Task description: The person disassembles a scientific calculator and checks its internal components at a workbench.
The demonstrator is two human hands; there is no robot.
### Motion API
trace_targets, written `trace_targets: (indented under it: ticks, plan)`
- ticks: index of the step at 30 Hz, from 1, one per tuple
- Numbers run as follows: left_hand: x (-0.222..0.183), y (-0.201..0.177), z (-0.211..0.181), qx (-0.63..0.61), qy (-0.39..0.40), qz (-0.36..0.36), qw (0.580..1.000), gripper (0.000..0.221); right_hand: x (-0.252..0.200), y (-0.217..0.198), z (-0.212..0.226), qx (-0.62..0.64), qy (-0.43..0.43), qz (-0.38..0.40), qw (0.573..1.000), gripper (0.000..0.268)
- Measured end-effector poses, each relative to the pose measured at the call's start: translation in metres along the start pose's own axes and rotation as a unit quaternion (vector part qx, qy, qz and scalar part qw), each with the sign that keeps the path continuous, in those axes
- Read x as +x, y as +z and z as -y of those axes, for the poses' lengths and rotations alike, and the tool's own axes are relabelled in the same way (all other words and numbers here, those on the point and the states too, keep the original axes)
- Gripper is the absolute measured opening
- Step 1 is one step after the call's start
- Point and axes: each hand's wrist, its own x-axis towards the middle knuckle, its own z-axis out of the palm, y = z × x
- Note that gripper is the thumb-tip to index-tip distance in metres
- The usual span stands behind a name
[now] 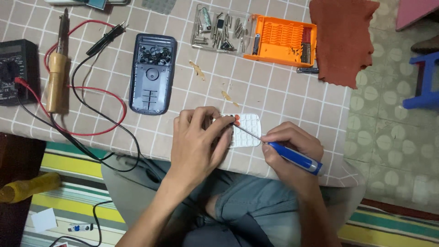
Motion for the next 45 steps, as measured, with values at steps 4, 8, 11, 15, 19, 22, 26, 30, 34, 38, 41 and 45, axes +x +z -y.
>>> trace_targets:
  ticks: [4, 8, 11, 15, 19, 22, 26, 30, 34, 38, 41, 45]
  plan:
    - [0.001, 0.002, -0.002, -0.006, -0.015, -0.022, 1.000, 0.020, 0.000, -0.001, 0.001, 0.018, -0.019, 0.014, 1.000, 0.012]
    - [0.000, 0.003, -0.002, -0.031, -0.027, -0.041, 0.998, 0.018, -0.001, -0.002, 0.002, 0.019, -0.010, 0.002, 1.000, 0.010]
    - [-0.003, 0.003, 0.002, -0.066, -0.034, -0.054, 0.996, 0.018, -0.005, -0.003, -0.003, 0.011, -0.006, -0.021, 1.000, 0.009]
    - [0.003, -0.009, 0.013, -0.036, -0.010, -0.108, 0.993, 0.020, -0.008, -0.003, -0.006, 0.034, 0.045, -0.062, 0.997, 0.008]
    - [0.023, -0.027, 0.054, 0.001, -0.055, -0.146, 0.988, 0.019, -0.006, -0.003, -0.002, 0.049, 0.039, -0.061, 0.996, 0.008]
    - [0.036, -0.033, 0.083, 0.049, -0.074, -0.172, 0.981, 0.014, -0.006, -0.002, -0.003, 0.053, 0.036, -0.055, 0.996, 0.008]
    - [0.040, -0.034, 0.092, 0.085, -0.084, -0.169, 0.978, 0.016, -0.008, -0.003, -0.006, 0.038, 0.060, -0.064, 0.995, 0.010]
    - [0.030, -0.035, 0.070, 0.082, -0.060, -0.188, 0.977, 0.017, -0.005, -0.001, -0.002, 0.044, 0.027, -0.060, 0.997, 0.009]
    - [0.014, -0.027, 0.030, -0.015, -0.021, -0.102, 0.994, 0.023, -0.002, -0.001, -0.002, 0.035, 0.030, -0.059, 0.997, 0.009]
    - [0.006, -0.014, 0.012, -0.076, 0.022, -0.003, 0.997, 0.030, 0.003, 0.001, 0.006, 0.011, 0.008, -0.032, 0.999, 0.012]
    - [0.006, -0.004, 0.011, -0.083, 0.008, 0.003, 0.997, 0.029, 0.004, 0.002, 0.012, 0.005, 0.016, -0.017, 1.000, 0.015]
    - [0.005, 0.002, 0.012, -0.079, -0.005, -0.010, 0.997, 0.025, 0.006, 0.002, 0.017, -0.012, 0.032, -0.005, 0.999, 0.016]
